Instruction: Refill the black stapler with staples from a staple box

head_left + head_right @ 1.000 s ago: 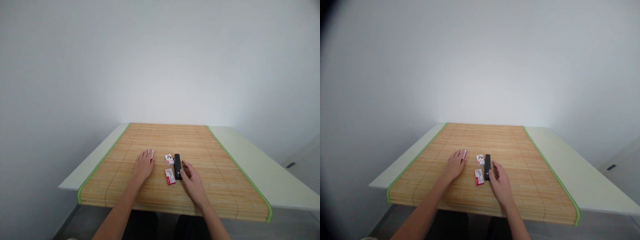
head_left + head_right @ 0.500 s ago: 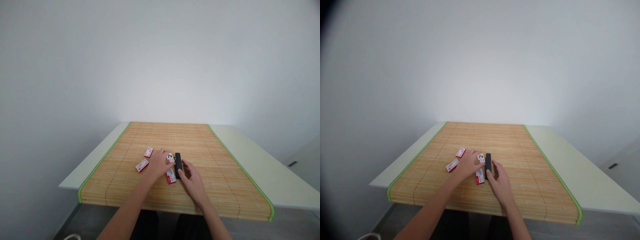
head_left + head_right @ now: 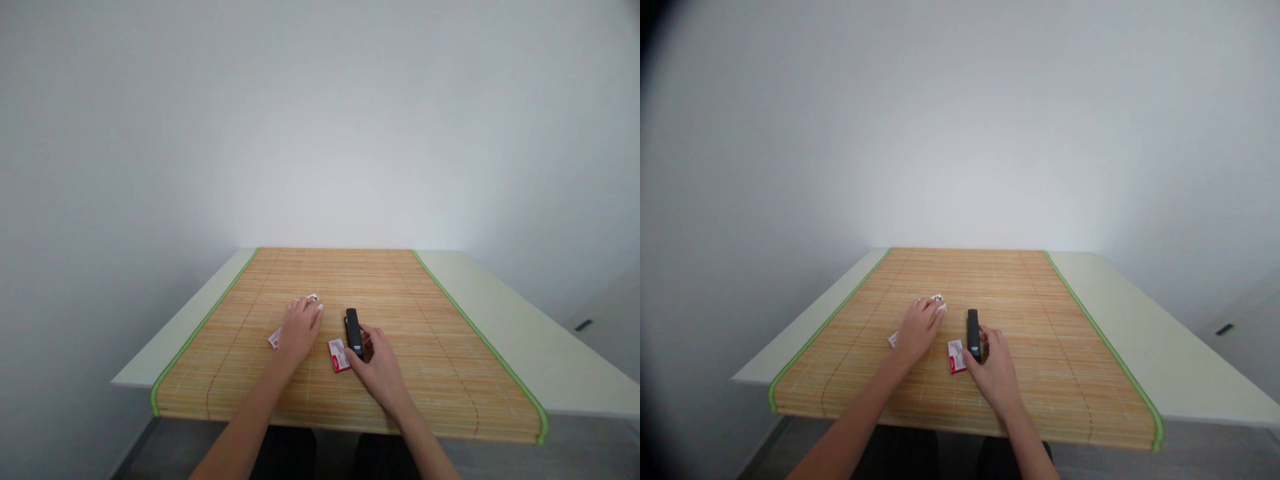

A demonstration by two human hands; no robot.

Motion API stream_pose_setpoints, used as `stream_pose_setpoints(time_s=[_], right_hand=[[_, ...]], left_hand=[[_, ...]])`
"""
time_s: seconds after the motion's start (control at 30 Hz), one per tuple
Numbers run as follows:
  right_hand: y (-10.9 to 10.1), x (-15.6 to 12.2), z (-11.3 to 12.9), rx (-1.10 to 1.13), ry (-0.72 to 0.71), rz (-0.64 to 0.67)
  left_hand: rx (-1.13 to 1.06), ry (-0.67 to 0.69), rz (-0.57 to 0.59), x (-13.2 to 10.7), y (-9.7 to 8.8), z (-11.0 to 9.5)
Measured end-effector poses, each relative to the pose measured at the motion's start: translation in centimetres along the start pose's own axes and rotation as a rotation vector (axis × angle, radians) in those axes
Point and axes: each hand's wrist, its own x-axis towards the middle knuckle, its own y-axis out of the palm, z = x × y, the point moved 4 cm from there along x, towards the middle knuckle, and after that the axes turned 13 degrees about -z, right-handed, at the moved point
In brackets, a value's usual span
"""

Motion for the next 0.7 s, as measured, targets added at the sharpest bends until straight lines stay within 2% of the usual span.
stream_pose_setpoints(time_s=[0.17, 0.33, 0.43, 0.57, 0.7], right_hand=[[0.2, 1.3, -0.3, 0.037, 0.025, 0.063], [-0.4, 4.4, 0.0, 0.025, -0.103, 0.215], [-0.3, 5.8, -0.2, 0.012, -0.166, 0.31], [0.2, 6.6, -0.2, 0.04, -0.205, 0.382], [0.8, 6.8, 0.0, 0.039, -0.237, 0.45]], left_hand=[[-0.138, -0.067, 0.144, -4.1, 0.0, -1.4], [-0.212, 0.0, 0.238, -6.3, -0.2, -2.6], [-0.24, -0.04, 0.228, -6.4, -0.3, -2.3], [-0.143, -0.195, 0.115, -5.8, -0.4, -0.8], [-0.131, -0.158, 0.11, -4.9, 0.0, -0.3]])
